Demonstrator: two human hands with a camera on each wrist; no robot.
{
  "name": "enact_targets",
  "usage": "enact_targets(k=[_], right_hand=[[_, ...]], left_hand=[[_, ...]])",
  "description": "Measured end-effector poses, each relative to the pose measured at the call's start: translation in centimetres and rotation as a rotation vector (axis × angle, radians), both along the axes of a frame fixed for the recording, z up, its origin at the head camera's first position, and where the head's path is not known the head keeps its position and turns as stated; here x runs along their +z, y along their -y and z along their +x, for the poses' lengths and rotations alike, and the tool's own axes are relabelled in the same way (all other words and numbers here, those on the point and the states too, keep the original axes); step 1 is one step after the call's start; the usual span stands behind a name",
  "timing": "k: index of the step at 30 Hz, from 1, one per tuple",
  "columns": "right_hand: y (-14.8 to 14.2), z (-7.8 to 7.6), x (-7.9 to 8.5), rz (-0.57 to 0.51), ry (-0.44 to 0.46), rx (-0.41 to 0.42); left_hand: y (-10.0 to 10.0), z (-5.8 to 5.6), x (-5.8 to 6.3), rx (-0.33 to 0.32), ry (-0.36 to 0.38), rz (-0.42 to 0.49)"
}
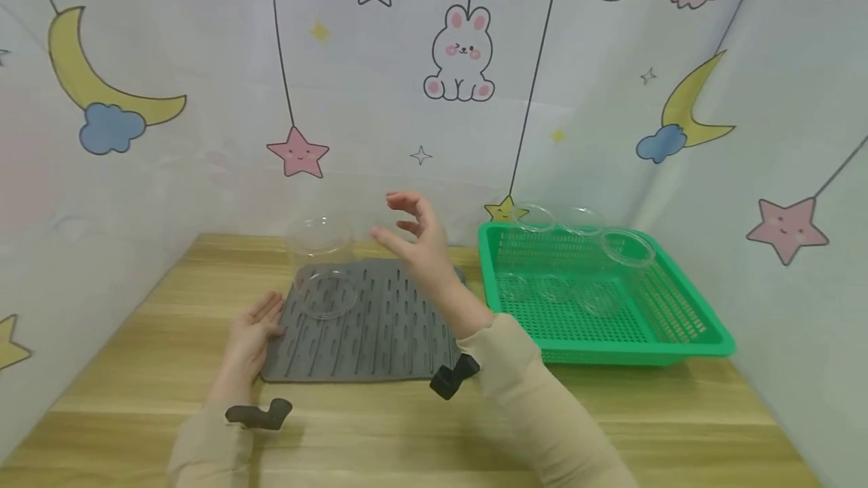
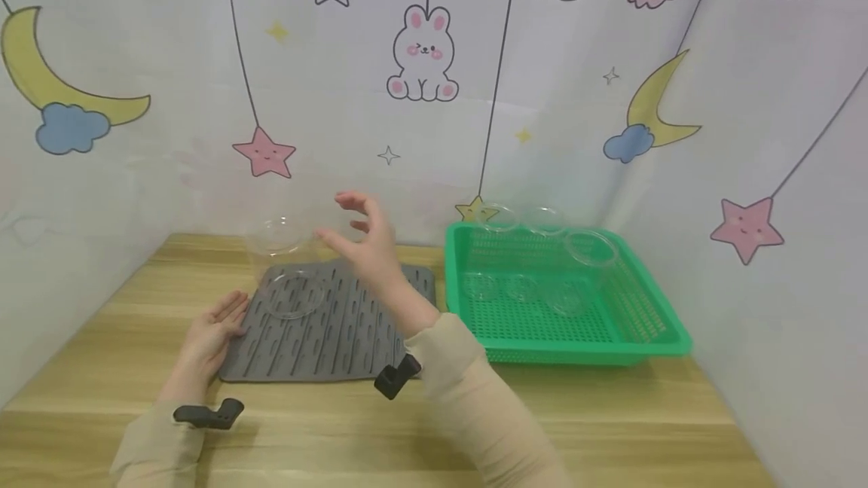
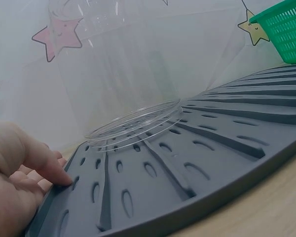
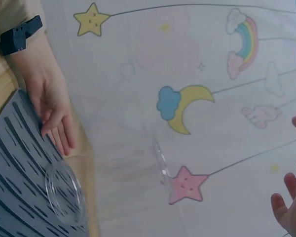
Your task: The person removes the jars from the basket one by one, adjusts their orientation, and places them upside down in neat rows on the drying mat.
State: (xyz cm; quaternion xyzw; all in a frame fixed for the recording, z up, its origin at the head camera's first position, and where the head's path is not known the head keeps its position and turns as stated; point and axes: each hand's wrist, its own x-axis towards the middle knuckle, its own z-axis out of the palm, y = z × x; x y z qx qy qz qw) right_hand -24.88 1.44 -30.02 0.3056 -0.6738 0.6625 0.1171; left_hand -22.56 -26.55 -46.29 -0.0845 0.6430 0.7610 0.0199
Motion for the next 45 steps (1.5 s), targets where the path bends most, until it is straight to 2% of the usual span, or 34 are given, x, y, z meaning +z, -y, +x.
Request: enact_targets(k=[6, 14, 18, 25, 28, 36, 40, 45], right_hand=[[-3.7, 0.6, 1.6, 0.035, -0.046, -0.061], [-10.3, 0.0, 2.7, 0.048, -0.012, -0.244], [-14.3, -0.5, 2.9, 0.062, 0.039, -0.348], [-20.8, -0.7, 2.9, 0.111, 0.195, -0.532], [-23.1, -0.7, 2.6, 0.151, 0.254, -0.585], [-28.3, -1.0, 1.1, 0.325, 0.426, -0.621], [-30.6, -1.4, 0.1, 0.369, 0.474, -0.588], [-33.1, -1.9, -0.8, 0.479, 0.537, -0.522]], left_hand=[[-0.1, -0.1, 0.0, -0.002, -0.004, 0.003], [0.0, 0.1, 0.0, -0.013, -0.011, 0.007], [0.0, 0.3, 0.0, -0.022, -0.016, -0.001], [-0.1, 0.6, 0.1, -0.019, -0.009, -0.011], [-0.1, 0.6, 0.1, -0.017, -0.009, -0.013], [-0.1, 0.8, 0.0, -0.015, -0.014, -0.017], [-0.3, 0.8, 0.1, -0.012, -0.009, -0.021], [-0.4, 0.7, 0.2, -0.016, -0.006, -0.017]])
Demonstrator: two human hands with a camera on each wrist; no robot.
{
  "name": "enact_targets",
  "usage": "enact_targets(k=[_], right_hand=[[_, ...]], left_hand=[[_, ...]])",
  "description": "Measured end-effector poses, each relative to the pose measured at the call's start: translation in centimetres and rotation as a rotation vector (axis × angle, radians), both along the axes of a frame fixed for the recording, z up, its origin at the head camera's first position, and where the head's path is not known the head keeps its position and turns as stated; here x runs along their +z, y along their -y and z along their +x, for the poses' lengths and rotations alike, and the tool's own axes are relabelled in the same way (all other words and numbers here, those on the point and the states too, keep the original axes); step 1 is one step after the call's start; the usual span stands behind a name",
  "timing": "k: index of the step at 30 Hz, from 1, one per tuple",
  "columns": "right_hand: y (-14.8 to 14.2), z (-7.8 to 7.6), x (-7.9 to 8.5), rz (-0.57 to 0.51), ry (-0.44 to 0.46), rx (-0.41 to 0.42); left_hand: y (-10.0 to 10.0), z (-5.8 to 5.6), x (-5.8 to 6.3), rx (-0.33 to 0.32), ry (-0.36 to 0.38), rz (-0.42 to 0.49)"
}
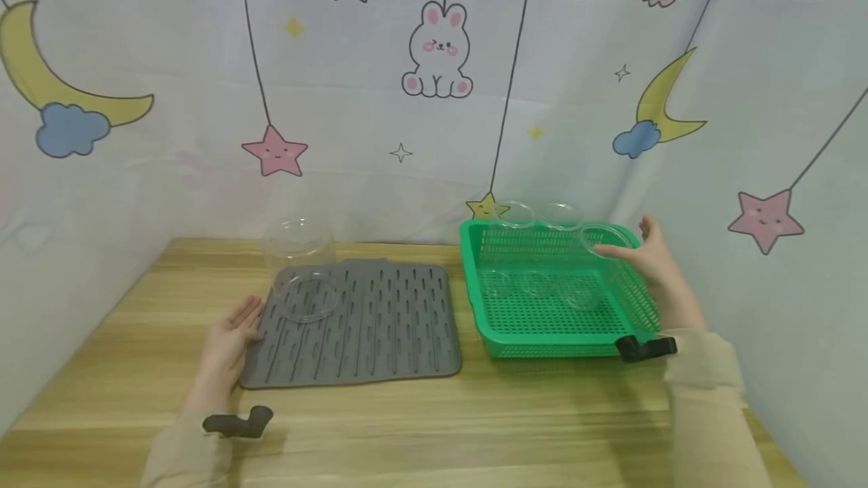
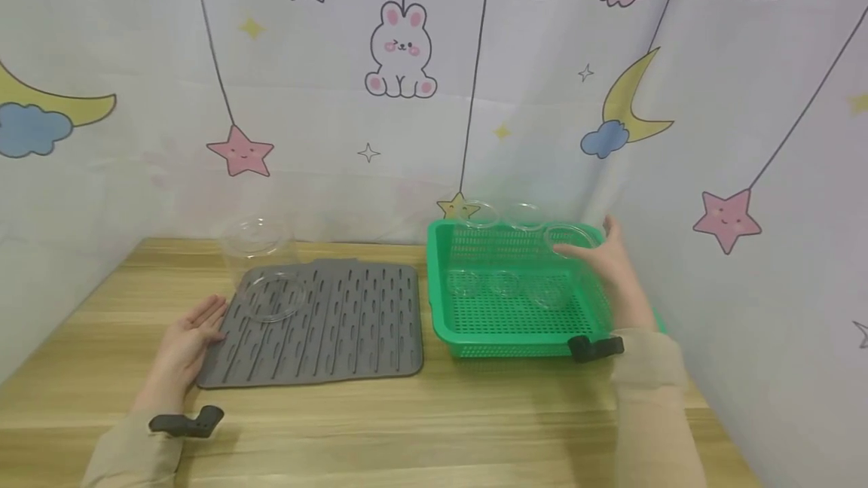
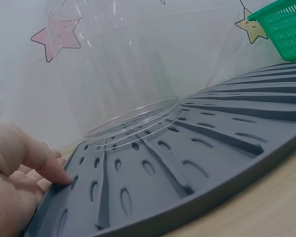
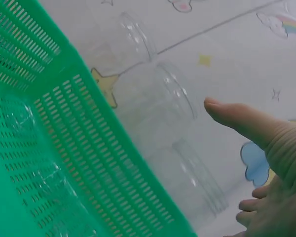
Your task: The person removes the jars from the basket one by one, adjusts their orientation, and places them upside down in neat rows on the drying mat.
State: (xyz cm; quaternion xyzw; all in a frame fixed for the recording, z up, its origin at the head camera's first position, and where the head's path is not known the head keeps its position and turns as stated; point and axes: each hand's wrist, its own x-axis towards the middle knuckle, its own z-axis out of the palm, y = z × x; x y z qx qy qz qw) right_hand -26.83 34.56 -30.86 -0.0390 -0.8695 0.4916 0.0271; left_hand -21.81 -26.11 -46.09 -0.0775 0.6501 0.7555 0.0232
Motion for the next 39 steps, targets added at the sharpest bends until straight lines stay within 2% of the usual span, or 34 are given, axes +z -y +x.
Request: enact_targets(k=[6, 12, 18, 24, 39], right_hand=[[-2.0, -1.1, -0.5, 0.053, 0.160, 0.110], [-3.4, -2.1, -0.7, 0.094, 0.299, 0.180], [-4.3, -2.9, -1.3, 0.047, 0.388, 0.248], [-4.8, -3.7, -2.2, -0.009, 0.395, 0.268], [-4.8, -4.4, -4.6, -0.141, 0.290, 0.299]], left_hand=[[0.1, 0.0, 0.1, 0.006, 0.002, 0.008], [0.1, 0.2, 0.0, 0.005, -0.003, 0.002], [0.1, 0.3, -0.1, -0.001, 0.001, 0.013], [0.0, 0.3, -0.1, 0.004, 0.008, 0.028], [0.0, 0.2, 0.1, 0.003, 0.006, 0.011]])
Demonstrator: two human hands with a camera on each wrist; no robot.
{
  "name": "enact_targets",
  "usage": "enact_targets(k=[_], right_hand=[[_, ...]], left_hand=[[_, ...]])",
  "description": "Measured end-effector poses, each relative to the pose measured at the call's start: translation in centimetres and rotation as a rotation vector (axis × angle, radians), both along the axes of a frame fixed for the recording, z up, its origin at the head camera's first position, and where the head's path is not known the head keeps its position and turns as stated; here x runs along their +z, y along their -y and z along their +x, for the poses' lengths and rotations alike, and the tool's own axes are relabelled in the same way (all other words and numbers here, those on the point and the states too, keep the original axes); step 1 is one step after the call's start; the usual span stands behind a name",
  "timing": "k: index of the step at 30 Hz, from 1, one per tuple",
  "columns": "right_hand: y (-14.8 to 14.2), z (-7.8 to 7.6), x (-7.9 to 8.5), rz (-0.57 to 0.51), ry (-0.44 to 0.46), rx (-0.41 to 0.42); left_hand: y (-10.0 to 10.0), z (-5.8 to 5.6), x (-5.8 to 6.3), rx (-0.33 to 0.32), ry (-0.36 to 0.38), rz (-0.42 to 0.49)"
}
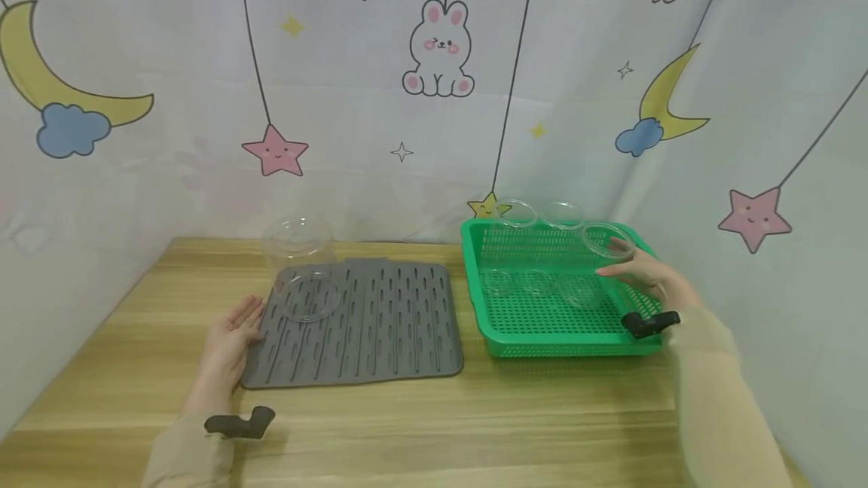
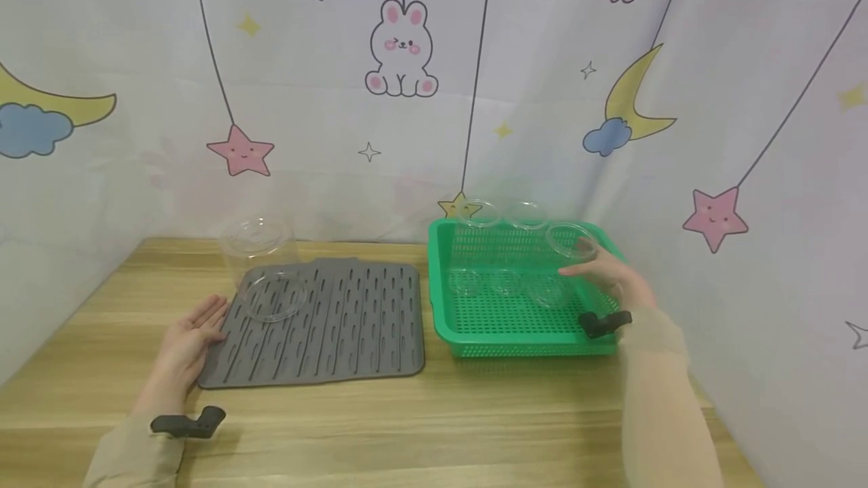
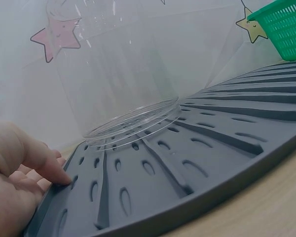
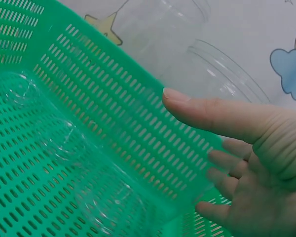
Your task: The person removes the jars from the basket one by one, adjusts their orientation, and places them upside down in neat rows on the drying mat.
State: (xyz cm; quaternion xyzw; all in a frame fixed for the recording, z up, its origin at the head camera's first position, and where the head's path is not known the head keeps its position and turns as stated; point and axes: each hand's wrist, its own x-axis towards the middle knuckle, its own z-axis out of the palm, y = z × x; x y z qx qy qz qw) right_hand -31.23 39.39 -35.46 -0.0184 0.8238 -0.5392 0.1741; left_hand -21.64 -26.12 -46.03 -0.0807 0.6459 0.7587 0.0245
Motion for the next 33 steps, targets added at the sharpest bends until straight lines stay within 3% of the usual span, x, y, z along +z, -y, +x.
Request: enact_targets(k=[18, 28, 33], right_hand=[[0.9, 0.1, 0.6, -0.016, -0.006, -0.062], [1.2, 0.9, 2.6, -0.029, -0.049, -0.103], [1.4, 1.3, 3.6, -0.064, -0.076, -0.169]], left_hand=[[0.0, 0.0, -0.1, 0.007, -0.017, 0.013], [0.0, 0.0, 0.0, 0.016, -0.013, 0.028], [0.0, 0.0, 0.0, 0.008, -0.021, 0.043]])
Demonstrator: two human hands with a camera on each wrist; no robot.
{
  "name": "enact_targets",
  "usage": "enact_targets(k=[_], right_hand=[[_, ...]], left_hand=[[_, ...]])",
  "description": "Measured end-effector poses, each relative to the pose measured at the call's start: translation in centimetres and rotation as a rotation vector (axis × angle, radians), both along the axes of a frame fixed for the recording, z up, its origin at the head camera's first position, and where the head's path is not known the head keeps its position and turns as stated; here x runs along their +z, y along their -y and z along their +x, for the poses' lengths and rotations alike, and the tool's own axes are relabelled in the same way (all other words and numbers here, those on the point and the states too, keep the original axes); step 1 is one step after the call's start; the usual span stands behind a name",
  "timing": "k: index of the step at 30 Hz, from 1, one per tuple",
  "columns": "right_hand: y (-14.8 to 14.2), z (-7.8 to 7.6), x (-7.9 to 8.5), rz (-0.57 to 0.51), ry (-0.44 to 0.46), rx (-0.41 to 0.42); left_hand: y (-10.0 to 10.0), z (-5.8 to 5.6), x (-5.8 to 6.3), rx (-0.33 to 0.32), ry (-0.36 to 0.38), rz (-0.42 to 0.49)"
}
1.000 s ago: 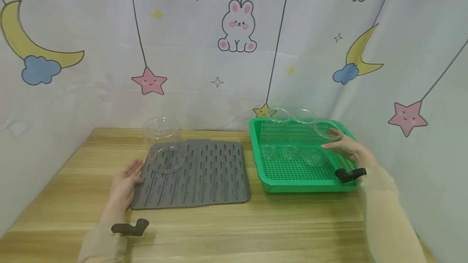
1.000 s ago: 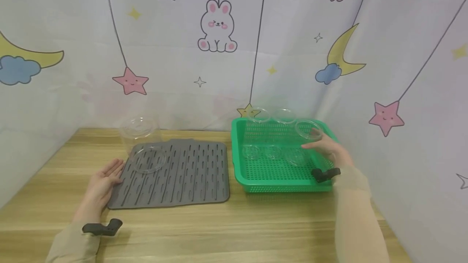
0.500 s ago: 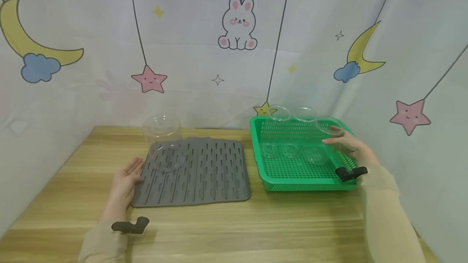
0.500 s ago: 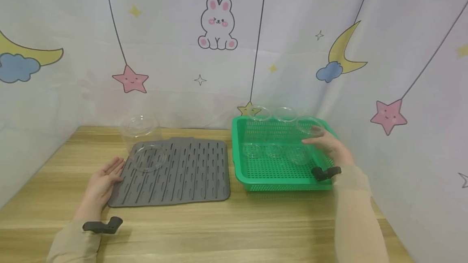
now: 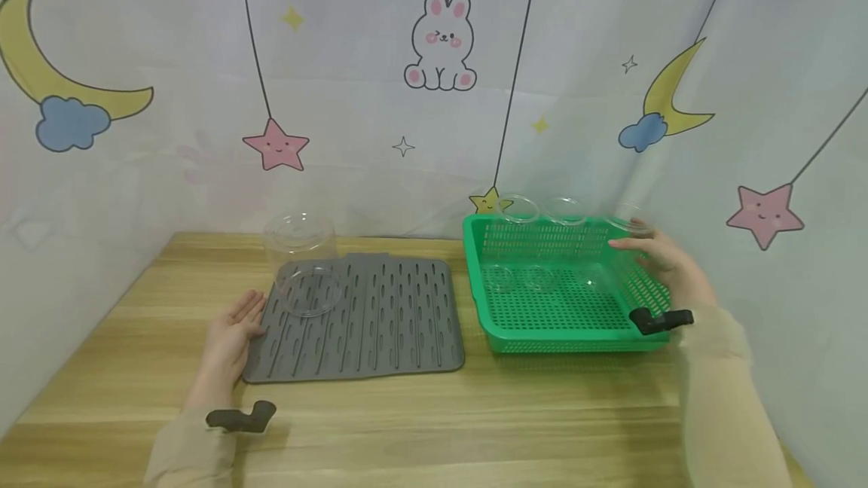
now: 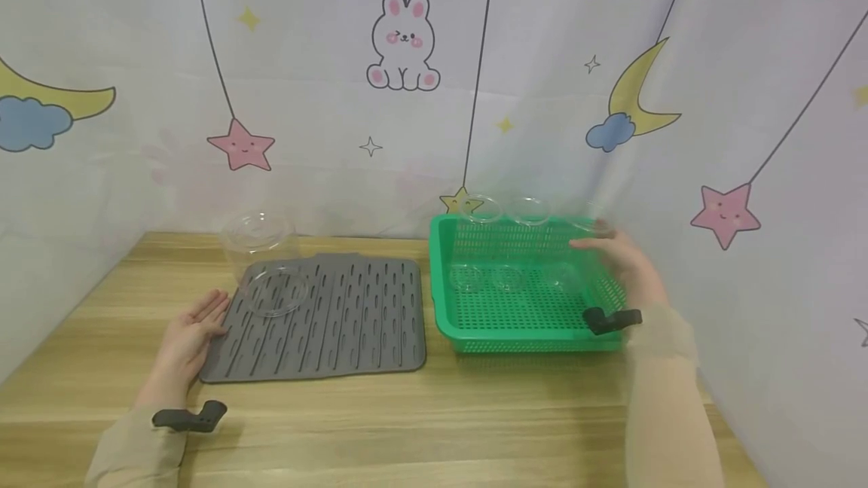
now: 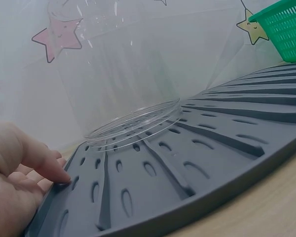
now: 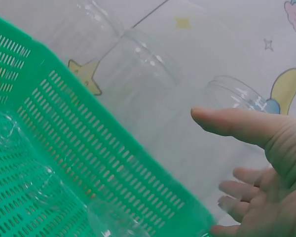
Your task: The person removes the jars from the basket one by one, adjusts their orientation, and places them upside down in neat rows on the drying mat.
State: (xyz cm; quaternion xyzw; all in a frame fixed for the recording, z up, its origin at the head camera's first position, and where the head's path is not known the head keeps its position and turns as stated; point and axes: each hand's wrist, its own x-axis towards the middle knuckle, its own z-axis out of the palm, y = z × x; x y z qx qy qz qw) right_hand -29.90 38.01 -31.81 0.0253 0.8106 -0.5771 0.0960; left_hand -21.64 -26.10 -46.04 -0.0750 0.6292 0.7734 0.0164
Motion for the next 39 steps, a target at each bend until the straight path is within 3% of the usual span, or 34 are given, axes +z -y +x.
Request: enact_targets(k=[9, 17, 25, 33, 39], right_hand=[[0.6, 0.6, 1.4, 0.000, -0.091, -0.056], [2.2, 1.5, 3.0, -0.021, -0.194, -0.161], [4.2, 2.6, 4.7, 0.048, -0.322, -0.204], [6.7, 3.6, 6.6, 0.190, -0.380, -0.245], [9.2, 4.5, 7.7, 0.222, -0.432, -0.278]], left_hand=[[-0.1, 0.0, 0.4, 0.016, 0.019, 0.004], [-0.2, 0.0, 0.7, 0.053, 0.037, 0.019], [-0.2, 0.2, 2.2, 0.094, 0.013, 0.076], [-0.9, 0.6, 5.0, 0.201, -0.042, 0.162], [-2.2, 0.9, 7.3, 0.389, -0.134, 0.279]])
